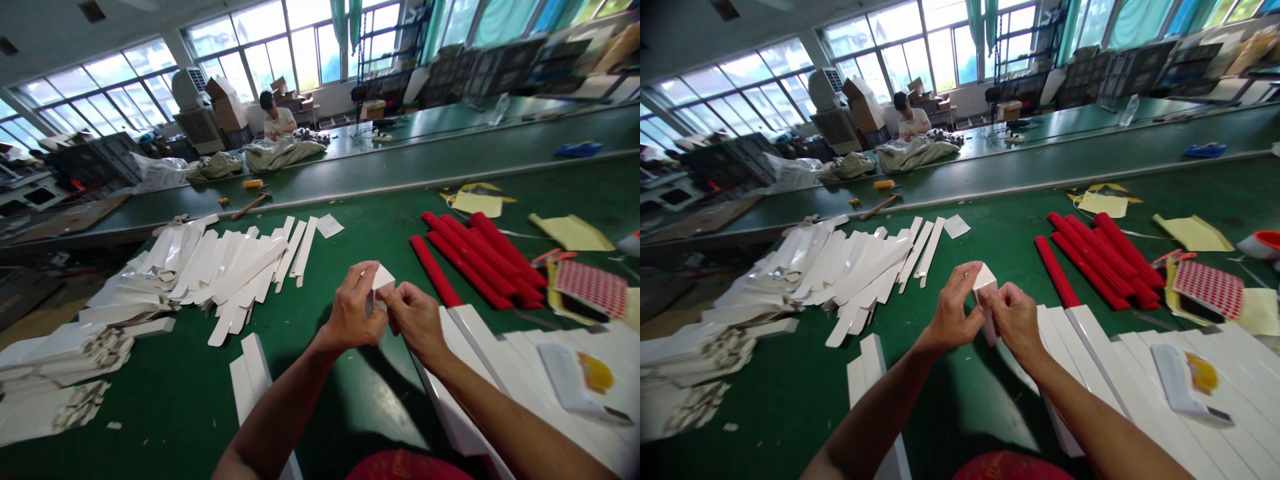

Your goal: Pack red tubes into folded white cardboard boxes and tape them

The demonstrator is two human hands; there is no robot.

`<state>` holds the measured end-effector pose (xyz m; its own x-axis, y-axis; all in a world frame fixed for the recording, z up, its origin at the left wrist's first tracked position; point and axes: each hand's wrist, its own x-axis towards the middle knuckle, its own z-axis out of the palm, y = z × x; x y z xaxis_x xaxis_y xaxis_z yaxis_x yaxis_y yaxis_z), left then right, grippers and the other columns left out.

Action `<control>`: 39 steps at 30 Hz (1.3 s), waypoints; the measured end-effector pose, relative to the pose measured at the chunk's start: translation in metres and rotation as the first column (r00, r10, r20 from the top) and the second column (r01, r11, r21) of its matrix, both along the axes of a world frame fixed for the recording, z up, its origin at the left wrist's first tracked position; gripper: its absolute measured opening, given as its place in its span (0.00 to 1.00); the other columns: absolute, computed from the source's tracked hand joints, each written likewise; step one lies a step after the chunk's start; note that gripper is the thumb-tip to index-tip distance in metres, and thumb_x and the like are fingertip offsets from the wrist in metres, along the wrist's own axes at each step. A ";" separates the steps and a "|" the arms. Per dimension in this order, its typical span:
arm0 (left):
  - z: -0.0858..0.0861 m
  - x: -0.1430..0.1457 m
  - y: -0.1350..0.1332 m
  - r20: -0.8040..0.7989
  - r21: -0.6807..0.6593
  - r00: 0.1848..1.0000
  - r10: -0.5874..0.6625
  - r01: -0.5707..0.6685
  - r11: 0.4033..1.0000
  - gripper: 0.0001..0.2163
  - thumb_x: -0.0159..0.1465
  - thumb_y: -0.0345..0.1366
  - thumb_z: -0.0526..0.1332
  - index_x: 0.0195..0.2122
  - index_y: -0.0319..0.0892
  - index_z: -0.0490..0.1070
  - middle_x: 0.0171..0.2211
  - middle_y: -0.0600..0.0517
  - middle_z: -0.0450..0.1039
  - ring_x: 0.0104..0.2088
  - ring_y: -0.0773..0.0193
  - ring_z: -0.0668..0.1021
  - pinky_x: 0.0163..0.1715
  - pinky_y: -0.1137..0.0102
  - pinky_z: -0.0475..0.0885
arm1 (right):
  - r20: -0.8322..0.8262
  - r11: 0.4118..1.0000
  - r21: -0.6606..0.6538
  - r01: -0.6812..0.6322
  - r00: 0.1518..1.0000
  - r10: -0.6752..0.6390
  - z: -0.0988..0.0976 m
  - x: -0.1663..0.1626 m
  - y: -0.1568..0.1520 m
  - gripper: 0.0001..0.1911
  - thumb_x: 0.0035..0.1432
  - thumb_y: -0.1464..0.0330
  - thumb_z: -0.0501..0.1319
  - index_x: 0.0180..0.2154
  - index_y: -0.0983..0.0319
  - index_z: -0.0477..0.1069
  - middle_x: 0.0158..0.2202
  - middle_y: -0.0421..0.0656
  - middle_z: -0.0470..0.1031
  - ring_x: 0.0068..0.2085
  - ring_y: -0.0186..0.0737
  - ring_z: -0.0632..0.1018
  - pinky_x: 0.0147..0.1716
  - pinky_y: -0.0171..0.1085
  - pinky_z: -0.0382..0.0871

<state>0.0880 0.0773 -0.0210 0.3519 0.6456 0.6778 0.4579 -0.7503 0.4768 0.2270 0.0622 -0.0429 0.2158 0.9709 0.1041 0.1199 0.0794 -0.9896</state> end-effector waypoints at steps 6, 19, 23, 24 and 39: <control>-0.008 0.012 0.002 0.066 0.008 0.997 0.045 -0.046 0.999 0.29 0.59 0.35 0.61 0.62 0.39 0.57 0.56 0.39 0.66 0.57 0.52 0.71 0.58 0.56 0.70 | 0.333 1.000 0.015 0.018 0.943 -0.023 -0.020 0.013 0.016 0.29 0.49 0.45 0.61 0.15 0.59 0.55 0.14 0.37 0.60 0.21 0.32 0.61 0.20 0.33 0.54; -0.063 -0.020 0.001 -0.113 -0.483 0.742 0.660 -0.622 0.617 0.38 0.49 0.27 0.64 0.61 0.38 0.49 0.55 0.38 0.62 0.55 0.52 0.73 0.56 0.60 0.69 | 0.418 0.830 -0.294 -0.475 0.717 0.558 -0.094 -0.001 -0.005 0.20 0.47 0.54 0.66 0.34 0.60 0.64 0.29 0.39 0.70 0.27 0.36 0.69 0.27 0.35 0.60; -0.116 -0.086 0.002 -0.427 -0.550 0.600 0.676 -0.766 0.333 0.35 0.50 0.27 0.64 0.60 0.32 0.54 0.56 0.32 0.64 0.56 0.49 0.73 0.55 0.60 0.69 | 0.355 0.688 -0.396 -0.609 0.589 0.726 -0.117 -0.013 -0.009 0.18 0.56 0.52 0.59 0.28 0.60 0.62 0.23 0.38 0.67 0.26 0.35 0.67 0.26 0.34 0.56; -0.128 -0.100 -0.001 -0.468 -0.549 0.574 0.672 -0.785 0.288 0.35 0.50 0.27 0.64 0.60 0.30 0.55 0.55 0.31 0.65 0.56 0.47 0.73 0.55 0.57 0.68 | 0.349 0.670 -0.414 -0.617 0.572 0.742 -0.123 -0.014 -0.010 0.18 0.56 0.52 0.58 0.27 0.60 0.62 0.22 0.38 0.66 0.25 0.34 0.66 0.26 0.35 0.56; -0.215 -0.166 -0.152 -0.859 -0.215 0.306 0.410 -0.943 0.255 0.39 0.59 0.35 0.55 0.70 0.41 0.39 0.71 0.43 0.36 0.71 0.43 0.42 0.64 0.38 0.42 | 0.141 0.560 -0.591 -0.581 0.609 0.781 -0.168 -0.016 -0.009 0.25 0.48 0.44 0.56 0.24 0.59 0.59 0.19 0.39 0.65 0.21 0.34 0.67 0.19 0.33 0.59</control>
